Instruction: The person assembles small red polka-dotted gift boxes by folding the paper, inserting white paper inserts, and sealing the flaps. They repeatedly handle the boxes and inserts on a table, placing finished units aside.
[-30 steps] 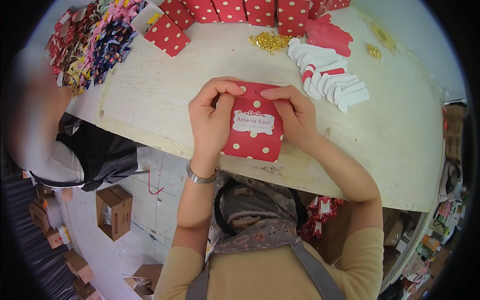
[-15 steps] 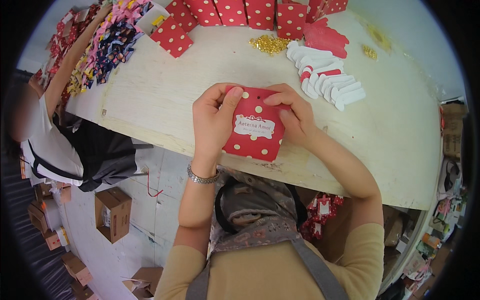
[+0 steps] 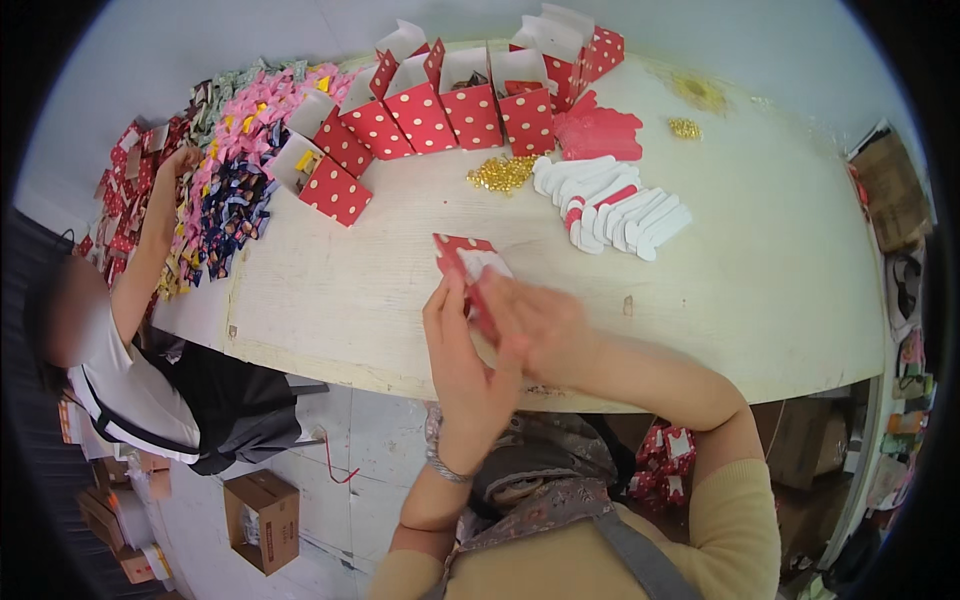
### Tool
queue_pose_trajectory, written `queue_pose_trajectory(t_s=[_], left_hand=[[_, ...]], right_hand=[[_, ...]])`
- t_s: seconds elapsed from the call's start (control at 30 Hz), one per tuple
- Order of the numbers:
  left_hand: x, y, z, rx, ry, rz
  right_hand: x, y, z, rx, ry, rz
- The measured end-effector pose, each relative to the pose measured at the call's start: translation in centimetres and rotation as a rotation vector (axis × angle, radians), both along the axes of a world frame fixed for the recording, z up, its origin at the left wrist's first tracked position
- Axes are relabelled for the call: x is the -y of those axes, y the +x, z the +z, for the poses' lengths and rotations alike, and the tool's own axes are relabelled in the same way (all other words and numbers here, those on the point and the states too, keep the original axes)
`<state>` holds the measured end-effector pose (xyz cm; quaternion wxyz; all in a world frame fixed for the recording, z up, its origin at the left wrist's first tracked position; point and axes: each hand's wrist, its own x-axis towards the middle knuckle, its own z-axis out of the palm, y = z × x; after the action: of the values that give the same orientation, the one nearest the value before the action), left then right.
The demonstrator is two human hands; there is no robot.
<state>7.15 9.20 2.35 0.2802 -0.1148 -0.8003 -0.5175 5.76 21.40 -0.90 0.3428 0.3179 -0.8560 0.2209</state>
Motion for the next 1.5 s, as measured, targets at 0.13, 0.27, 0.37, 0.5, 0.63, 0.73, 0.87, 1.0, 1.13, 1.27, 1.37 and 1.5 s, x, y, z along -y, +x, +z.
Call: queue_pose_trajectory(t_s=[0.13, 0.27, 0.37, 0.5, 0.63, 0.73, 0.87, 1.0, 1.13, 1.27, 1.37, 1.5], left_hand=[[1.1, -1.2, -1.6, 0.108, -0.009, 0.049], [4.0, -3.2, -2.4, 0.007, 0.028, -0.024], [5.4, -3.2, -3.5, 0.107, 0.061, -0.001], [3.7, -3.7, -1.8, -0.103, -0.109, -0.014], [4.4, -3.0, -1.6, -0.031, 0.027, -0.037], [5.2, -4.0, -1.3, -0.068, -0.136, -0.010], [4.9, -4.5, -2.9, -0.090, -0.079, -0.049], [4.7, -5.4, -2.7, -0.047, -0.070, -0.122], [5.1, -5.3, -2.3, 0.093, 0.014, -0.227], [5.1, -5.5, -1.7, 0.103, -0.063, -0.263], [5.6, -5.7, -1.5, -0.008, -0.166, -0.255], [5.8, -5.5, -2.0, 0.030, -0.157, -0.202]], right_hand=[[0.4, 1.9, 0.7, 0.173, -0.093, 0.218], [-8.4, -0.3, -2.3, 0.242, 0.010, -0.247], [-13.9, -1.4, -2.4, 0.203, 0.167, -0.702], [-18.8, 0.2, -4.8, 0.425, 0.010, -0.599], [-18.9, 2.2, -1.0, 0.812, -0.047, -0.665], [-18.4, 1.6, -0.1, 0.560, -0.152, -0.883], [-17.0, 1.6, 2.4, 0.234, -0.876, -0.610], [-4.7, 0.6, 4.0, 0.981, -1.142, -0.011], [0.4, -1.9, 2.6, 1.270, -1.003, 0.047], [1.2, -2.5, 1.3, 1.217, -1.049, 0.080], [2.0, -2.4, 0.7, 1.211, -1.110, 0.131], [-0.3, -3.9, 3.6, 1.370, -0.700, 0.025]])
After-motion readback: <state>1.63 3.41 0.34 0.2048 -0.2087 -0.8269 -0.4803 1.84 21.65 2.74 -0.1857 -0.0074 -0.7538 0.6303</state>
